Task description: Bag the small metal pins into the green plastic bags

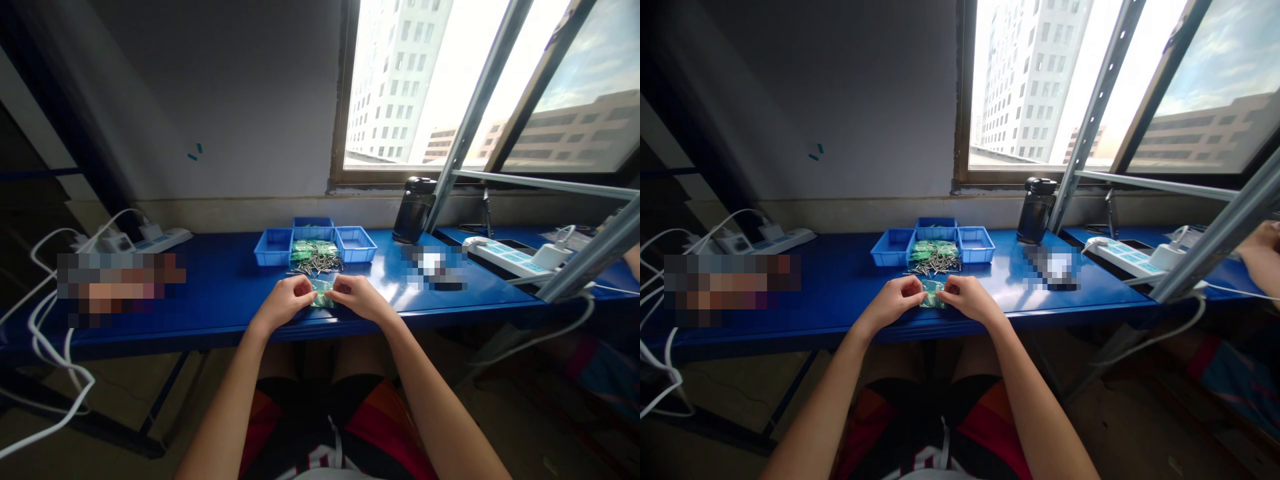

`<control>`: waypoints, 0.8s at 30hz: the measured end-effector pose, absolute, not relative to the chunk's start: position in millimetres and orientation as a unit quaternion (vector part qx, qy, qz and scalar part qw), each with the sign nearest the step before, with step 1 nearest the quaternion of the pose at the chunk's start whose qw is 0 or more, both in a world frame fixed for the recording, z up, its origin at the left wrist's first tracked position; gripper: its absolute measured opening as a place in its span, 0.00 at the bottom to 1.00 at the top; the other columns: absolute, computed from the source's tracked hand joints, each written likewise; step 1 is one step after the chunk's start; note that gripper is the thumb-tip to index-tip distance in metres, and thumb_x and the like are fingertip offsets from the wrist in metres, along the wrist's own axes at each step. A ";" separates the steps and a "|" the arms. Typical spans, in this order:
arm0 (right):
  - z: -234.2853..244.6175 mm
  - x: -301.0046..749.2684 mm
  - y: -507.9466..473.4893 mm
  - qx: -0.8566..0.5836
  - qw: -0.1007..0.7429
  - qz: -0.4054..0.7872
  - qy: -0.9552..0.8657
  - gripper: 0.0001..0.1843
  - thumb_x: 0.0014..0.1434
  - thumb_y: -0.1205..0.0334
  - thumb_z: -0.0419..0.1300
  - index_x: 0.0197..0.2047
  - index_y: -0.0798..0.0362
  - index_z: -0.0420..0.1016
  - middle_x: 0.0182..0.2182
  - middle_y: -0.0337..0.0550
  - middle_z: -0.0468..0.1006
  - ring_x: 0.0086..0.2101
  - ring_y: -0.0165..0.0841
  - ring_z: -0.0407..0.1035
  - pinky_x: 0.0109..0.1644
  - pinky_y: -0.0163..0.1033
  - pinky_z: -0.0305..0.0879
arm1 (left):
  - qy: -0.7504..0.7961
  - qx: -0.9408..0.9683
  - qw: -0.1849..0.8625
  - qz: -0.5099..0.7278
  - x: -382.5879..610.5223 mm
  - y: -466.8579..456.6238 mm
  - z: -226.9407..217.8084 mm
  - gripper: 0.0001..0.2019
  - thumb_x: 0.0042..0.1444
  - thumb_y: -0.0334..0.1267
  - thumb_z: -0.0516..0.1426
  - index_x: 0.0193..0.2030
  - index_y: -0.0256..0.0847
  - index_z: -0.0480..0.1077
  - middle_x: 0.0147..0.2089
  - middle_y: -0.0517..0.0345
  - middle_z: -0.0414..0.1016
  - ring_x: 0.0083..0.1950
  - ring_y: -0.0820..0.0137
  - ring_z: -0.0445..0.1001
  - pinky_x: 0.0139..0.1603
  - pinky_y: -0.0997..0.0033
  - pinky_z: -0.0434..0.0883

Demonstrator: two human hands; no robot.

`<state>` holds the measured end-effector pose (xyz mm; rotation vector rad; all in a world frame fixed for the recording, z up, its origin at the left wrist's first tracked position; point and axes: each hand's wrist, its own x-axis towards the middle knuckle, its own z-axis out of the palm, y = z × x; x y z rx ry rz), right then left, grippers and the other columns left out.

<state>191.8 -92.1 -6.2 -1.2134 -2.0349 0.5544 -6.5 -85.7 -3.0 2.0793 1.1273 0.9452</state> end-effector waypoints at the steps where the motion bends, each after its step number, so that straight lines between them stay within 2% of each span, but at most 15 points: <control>1: -6.3 191.9 -91.9 -0.468 0.347 0.213 -0.785 0.15 0.52 0.52 0.56 0.23 0.55 0.65 0.19 0.35 0.67 0.23 0.25 0.58 0.26 0.31 0.52 | 0.423 0.781 0.291 0.355 -6.6 -85.8 -2.8 0.11 0.49 0.45 0.54 0.27 0.38 0.66 0.25 0.62 0.66 0.27 0.73 0.63 0.28 0.75 0.61; 6: -6.7 192.0 -91.0 -0.467 0.351 0.218 -0.782 0.15 0.52 0.51 0.56 0.24 0.55 0.66 0.20 0.35 0.67 0.23 0.25 0.59 0.26 0.31 0.53 | 0.424 0.786 0.285 0.348 -7.0 -85.2 -2.6 0.12 0.50 0.45 0.53 0.26 0.38 0.66 0.25 0.61 0.66 0.28 0.72 0.64 0.29 0.74 0.61; 14: -5.5 190.7 -90.6 -0.446 0.385 0.248 -0.769 0.12 0.54 0.53 0.54 0.30 0.54 0.67 0.21 0.35 0.67 0.23 0.26 0.59 0.27 0.31 0.56 | 0.427 0.781 0.273 0.365 -7.6 -84.1 -3.4 0.12 0.51 0.46 0.53 0.28 0.39 0.65 0.26 0.61 0.67 0.29 0.71 0.65 0.30 0.74 0.63; 20: -3.9 191.7 -90.9 -0.443 0.379 0.242 -0.776 0.08 0.54 0.63 0.50 0.32 0.54 0.68 0.25 0.37 0.70 0.26 0.26 0.62 0.31 0.31 0.58 | 0.432 0.771 0.290 0.368 -7.4 -85.3 -2.6 0.11 0.53 0.44 0.51 0.34 0.39 0.68 0.26 0.60 0.68 0.29 0.71 0.67 0.30 0.74 0.63; 24: -8.1 193.4 -87.7 -0.429 0.380 0.243 -0.783 0.13 0.50 0.71 0.46 0.35 0.53 0.69 0.31 0.39 0.73 0.30 0.28 0.66 0.35 0.33 0.61 | 0.438 0.768 0.282 0.372 -8.3 -85.3 -2.3 0.11 0.53 0.44 0.51 0.34 0.40 0.68 0.27 0.60 0.69 0.29 0.71 0.67 0.29 0.75 0.63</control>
